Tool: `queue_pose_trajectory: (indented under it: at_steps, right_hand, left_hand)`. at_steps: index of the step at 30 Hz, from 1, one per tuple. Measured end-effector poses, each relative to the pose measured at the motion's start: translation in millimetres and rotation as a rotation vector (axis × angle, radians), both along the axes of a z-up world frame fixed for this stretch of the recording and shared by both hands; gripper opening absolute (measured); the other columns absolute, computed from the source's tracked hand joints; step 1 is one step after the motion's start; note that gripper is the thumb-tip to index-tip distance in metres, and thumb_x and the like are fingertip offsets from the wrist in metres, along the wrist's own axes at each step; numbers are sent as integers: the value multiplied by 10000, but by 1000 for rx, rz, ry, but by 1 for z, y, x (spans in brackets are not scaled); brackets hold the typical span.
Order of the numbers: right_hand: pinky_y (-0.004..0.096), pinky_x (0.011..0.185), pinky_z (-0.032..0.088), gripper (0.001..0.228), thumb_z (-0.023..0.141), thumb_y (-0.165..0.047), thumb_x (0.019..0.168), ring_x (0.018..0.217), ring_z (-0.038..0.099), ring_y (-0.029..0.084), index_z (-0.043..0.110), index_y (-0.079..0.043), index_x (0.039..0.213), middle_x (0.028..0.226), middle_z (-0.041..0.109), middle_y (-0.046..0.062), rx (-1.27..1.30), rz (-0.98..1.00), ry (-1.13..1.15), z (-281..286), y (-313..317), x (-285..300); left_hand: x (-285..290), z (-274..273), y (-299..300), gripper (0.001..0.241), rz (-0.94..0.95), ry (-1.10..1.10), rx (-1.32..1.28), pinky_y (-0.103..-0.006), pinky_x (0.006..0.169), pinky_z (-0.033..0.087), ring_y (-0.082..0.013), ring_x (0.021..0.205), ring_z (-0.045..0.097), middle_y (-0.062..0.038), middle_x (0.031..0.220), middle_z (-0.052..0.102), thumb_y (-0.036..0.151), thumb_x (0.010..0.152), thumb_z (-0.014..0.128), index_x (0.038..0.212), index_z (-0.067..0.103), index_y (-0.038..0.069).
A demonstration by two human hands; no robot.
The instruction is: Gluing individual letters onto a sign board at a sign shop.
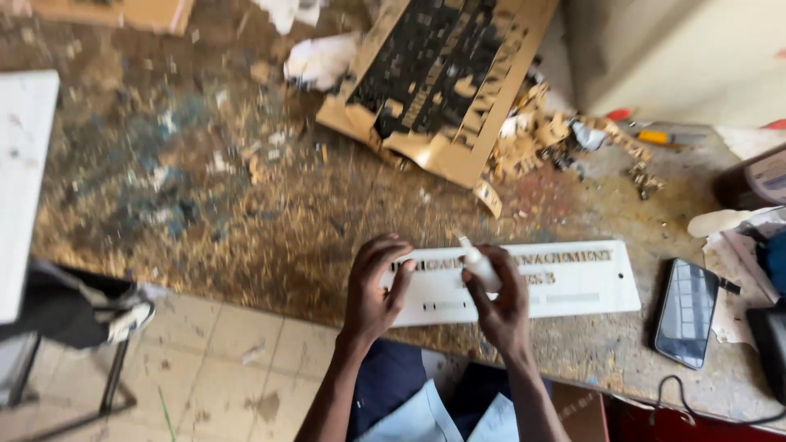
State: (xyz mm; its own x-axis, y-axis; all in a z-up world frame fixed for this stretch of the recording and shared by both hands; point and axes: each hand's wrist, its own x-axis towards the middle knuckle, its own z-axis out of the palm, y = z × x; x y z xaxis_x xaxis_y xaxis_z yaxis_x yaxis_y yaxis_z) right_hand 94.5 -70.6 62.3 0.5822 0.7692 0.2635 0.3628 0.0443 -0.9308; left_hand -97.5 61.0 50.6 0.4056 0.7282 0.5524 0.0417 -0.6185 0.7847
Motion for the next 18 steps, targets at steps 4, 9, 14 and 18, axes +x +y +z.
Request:
queue_pose_trajectory:
  at_steps: [4, 9, 14, 18]
  right_hand:
    - [558, 952, 615, 392, 882, -112, 960, 1059, 824, 331, 797, -80, 1341, 1158, 871, 210, 14, 51, -27, 14, 39, -22]
    - [533, 1043, 601, 426, 918, -116, 935, 1106, 834, 309, 821, -78, 1349, 1196, 886, 180, 13, 115, 39, 27, 60, -34]
    - [440, 922, 576, 404, 850, -218, 999, 1064, 802, 271, 765, -98, 1375, 1261, 862, 126, -13, 141, -1, 32, 50, -33]
    - [542, 1105, 573, 397, 891, -135, 977, 1202, 824, 305, 803, -90, 1361, 1274, 870, 165, 6, 153, 59, 29, 41, -22]
  left_hand:
    - [-18, -5, 47, 197, 0, 28, -109, -532, 1105, 588, -368, 1214, 772, -138, 1155, 790, 117, 1067, 761, 1244, 812, 46]
    - [-16, -45, 134, 198, 287, 83, 21, -525, 1028, 571, -418, 1084, 766, -185, 1076, 780, 69, 1021, 761, 1213, 799, 42]
    - [-7, -38, 225, 518, 440, 235, 217, -617, 1196, 400, -487, 1360, 577, -276, 1430, 637, 2, 999, 776, 1493, 622, -28]
    - [-3, -59, 275, 563, 515, 425, 308, -621, 1139, 451, -518, 1259, 675, -296, 1297, 734, -25, 914, 842, 1463, 719, -59]
